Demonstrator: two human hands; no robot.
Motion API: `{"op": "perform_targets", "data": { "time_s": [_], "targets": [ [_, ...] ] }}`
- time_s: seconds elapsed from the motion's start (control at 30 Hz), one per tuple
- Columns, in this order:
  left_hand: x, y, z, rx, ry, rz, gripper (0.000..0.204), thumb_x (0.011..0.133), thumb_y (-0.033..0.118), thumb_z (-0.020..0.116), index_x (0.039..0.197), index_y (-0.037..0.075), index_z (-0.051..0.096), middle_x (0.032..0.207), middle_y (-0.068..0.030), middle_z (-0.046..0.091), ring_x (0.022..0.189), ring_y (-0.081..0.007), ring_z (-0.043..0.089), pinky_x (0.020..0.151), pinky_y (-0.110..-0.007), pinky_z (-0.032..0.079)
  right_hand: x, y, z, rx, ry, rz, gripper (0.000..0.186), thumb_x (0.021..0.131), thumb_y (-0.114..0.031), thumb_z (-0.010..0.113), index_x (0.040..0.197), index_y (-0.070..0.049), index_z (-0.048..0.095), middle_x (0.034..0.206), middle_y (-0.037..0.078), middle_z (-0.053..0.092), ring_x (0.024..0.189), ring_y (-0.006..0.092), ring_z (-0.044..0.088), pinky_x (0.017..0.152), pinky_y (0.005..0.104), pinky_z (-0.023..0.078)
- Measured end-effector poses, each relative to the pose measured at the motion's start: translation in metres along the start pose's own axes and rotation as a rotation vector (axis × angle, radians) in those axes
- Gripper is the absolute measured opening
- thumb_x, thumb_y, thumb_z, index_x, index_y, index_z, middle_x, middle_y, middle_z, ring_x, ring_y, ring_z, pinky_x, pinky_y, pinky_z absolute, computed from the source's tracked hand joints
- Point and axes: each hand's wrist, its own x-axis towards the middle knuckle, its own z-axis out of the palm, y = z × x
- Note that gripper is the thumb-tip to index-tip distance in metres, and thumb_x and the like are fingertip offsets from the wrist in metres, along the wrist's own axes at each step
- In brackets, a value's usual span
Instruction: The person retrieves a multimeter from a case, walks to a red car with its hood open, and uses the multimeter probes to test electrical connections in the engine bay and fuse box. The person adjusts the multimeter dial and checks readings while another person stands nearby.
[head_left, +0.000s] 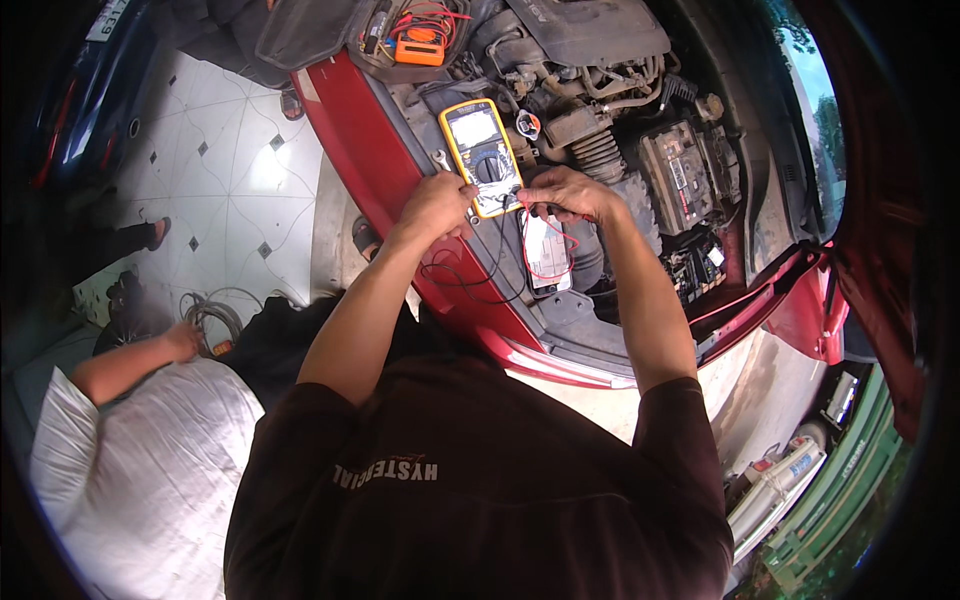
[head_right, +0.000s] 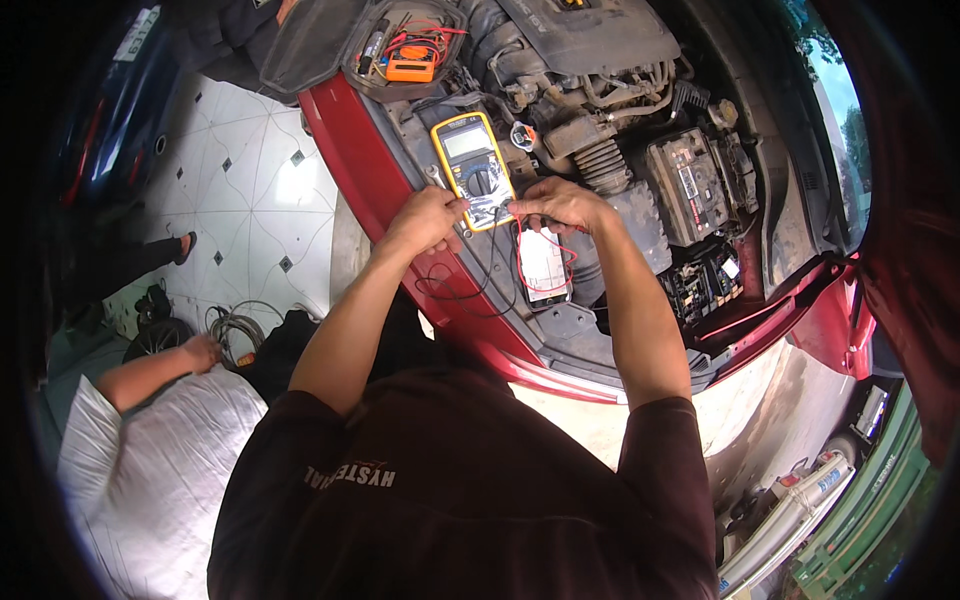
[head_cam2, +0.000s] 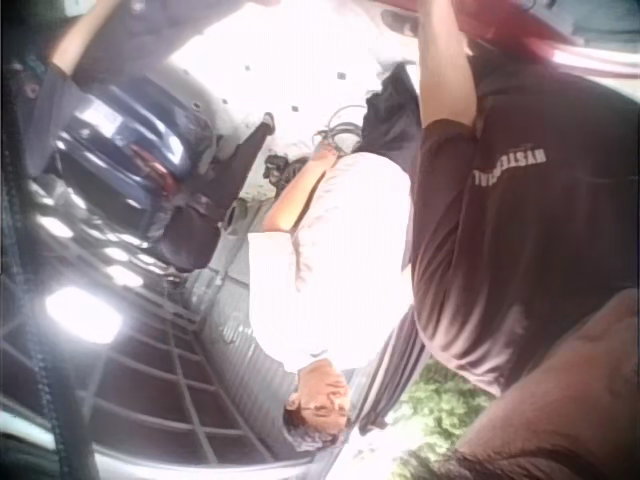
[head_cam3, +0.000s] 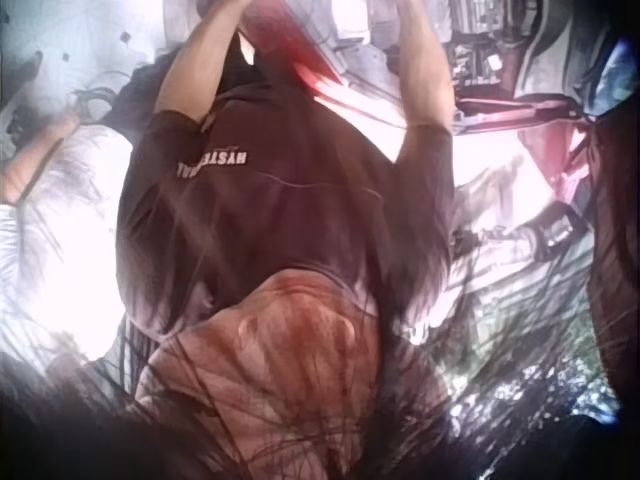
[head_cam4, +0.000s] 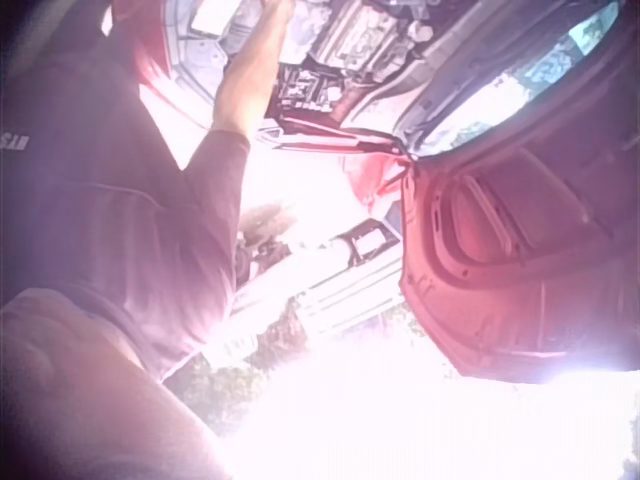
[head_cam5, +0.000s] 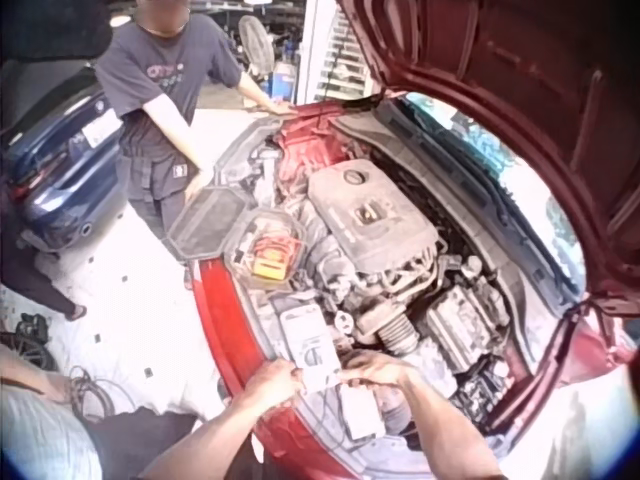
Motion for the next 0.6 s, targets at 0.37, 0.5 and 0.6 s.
{"op": "perform_targets", "data": {
  "time_s": [0.37, 0.5, 0.6],
  "targets": [
    [-0.001, 0.002, 0.000, -0.141, -0.024, -0.044, 0.037, 0.110, 0.032, 0.056, 0.122, 0.000, 0.071, 0.074, -0.0157, 0.077, 0.046, -0.0152, 0.062, 0.045, -0.031, 0.049, 0.021, 0.019, -0.007, 0.004, -0.049, -0.068, 0.042, 0.095, -0.049, 0.081, 0.088, -0.008, 0.073, 0.065, 0.000, 0.057, 0.049, 0.0066, 0.044, 0.042, 0.0273, 0.030],
    [0.003, -0.004, 0.002, -0.161, -0.040, -0.043, 0.037, 0.110, 0.032, 0.056, 0.122, 0.001, 0.070, 0.074, -0.0155, 0.077, 0.044, -0.0145, 0.060, 0.044, -0.031, 0.048, 0.023, 0.024, -0.003, -0.006, -0.027, -0.108, 0.045, 0.096, -0.050, 0.080, 0.085, -0.007, 0.071, 0.065, 0.000, 0.057, 0.049, 0.0075, 0.045, 0.042, 0.0282, 0.031],
    [0.006, -0.009, 0.005, -0.183, -0.026, -0.032, 0.038, 0.111, 0.033, 0.057, 0.121, 0.000, 0.070, 0.075, -0.0147, 0.077, 0.046, -0.0154, 0.062, 0.042, -0.031, 0.045, 0.019, 0.021, 0.001, -0.071, 0.020, -0.094, 0.047, 0.096, -0.050, 0.079, 0.083, -0.006, 0.068, 0.065, 0.001, 0.057, 0.049, 0.0082, 0.046, 0.042, 0.0289, 0.031]
  ]
}}
